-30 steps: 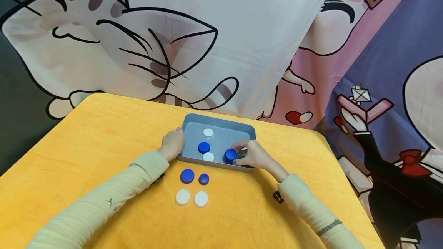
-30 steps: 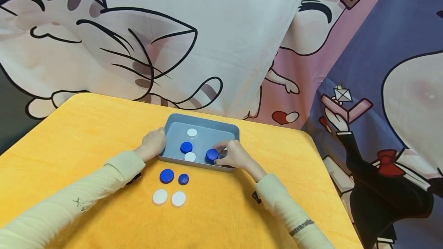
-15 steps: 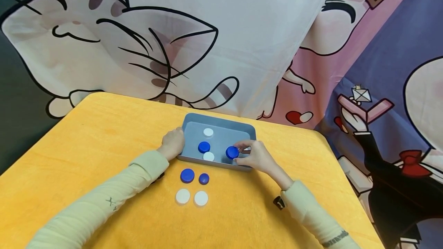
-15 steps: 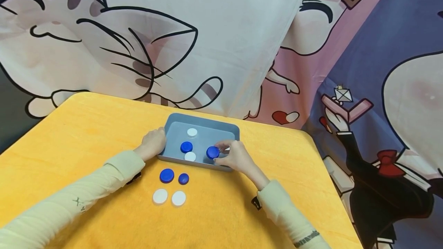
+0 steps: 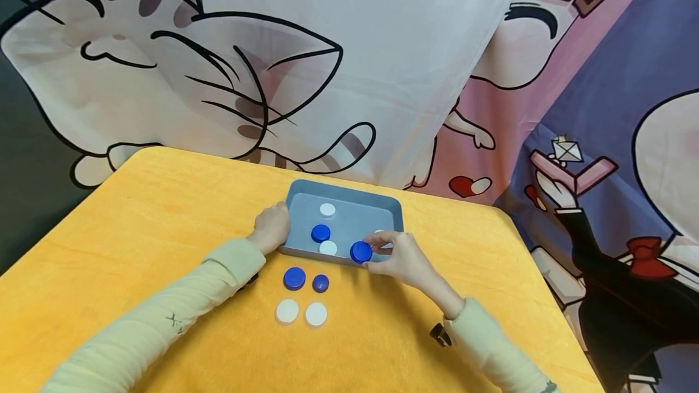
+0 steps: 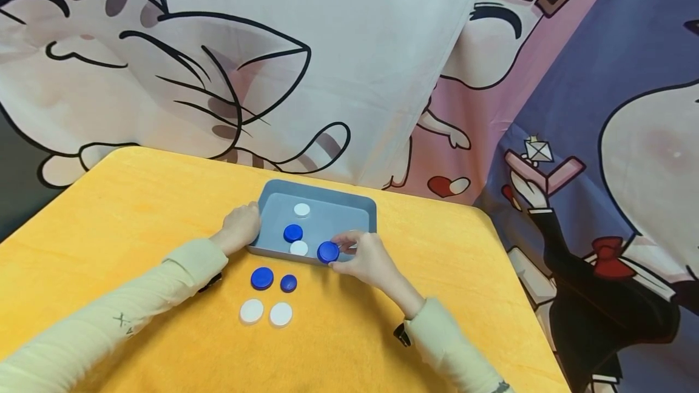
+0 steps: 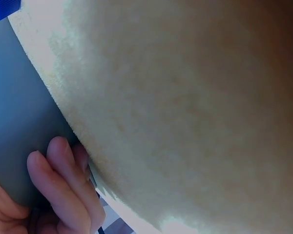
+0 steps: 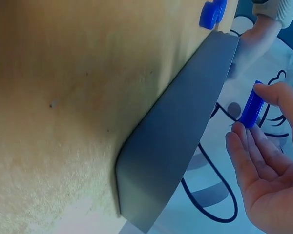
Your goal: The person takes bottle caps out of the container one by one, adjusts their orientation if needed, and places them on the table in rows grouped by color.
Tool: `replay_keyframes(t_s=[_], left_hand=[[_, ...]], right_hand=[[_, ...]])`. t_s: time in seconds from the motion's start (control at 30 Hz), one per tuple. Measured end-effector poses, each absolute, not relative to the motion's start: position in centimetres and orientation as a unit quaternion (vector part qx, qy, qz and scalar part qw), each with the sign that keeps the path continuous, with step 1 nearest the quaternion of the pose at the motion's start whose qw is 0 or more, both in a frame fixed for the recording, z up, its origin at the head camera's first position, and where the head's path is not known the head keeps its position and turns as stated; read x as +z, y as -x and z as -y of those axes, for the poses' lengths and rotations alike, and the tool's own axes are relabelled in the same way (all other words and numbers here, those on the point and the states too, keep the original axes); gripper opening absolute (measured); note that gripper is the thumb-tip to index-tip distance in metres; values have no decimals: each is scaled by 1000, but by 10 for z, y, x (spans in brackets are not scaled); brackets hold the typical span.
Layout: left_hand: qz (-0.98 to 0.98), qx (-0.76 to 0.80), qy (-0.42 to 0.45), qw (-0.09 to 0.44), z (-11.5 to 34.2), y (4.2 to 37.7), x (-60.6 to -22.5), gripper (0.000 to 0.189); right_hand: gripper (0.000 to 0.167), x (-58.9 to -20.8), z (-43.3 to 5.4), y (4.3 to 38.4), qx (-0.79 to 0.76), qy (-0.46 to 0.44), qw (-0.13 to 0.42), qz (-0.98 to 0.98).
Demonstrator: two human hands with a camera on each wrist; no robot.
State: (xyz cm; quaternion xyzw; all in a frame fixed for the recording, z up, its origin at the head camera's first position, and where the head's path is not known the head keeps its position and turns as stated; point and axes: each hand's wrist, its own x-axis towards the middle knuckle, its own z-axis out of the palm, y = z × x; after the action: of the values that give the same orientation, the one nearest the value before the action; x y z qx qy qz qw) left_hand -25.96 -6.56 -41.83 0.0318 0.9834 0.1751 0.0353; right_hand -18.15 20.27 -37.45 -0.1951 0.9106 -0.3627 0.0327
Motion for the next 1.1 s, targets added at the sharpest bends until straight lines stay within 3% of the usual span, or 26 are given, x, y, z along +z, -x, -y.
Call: replay_keyframes(t_s=[0.67,1.1], left_hand=[[-983,177,-31,36,66,259,-419,20],[-984,171,-35,32,66,260,-419,22]], right_hand=[[37,-391,-195,157,-357,206,32,-911],[35,-409,-185,150,-342,223,61,-911]])
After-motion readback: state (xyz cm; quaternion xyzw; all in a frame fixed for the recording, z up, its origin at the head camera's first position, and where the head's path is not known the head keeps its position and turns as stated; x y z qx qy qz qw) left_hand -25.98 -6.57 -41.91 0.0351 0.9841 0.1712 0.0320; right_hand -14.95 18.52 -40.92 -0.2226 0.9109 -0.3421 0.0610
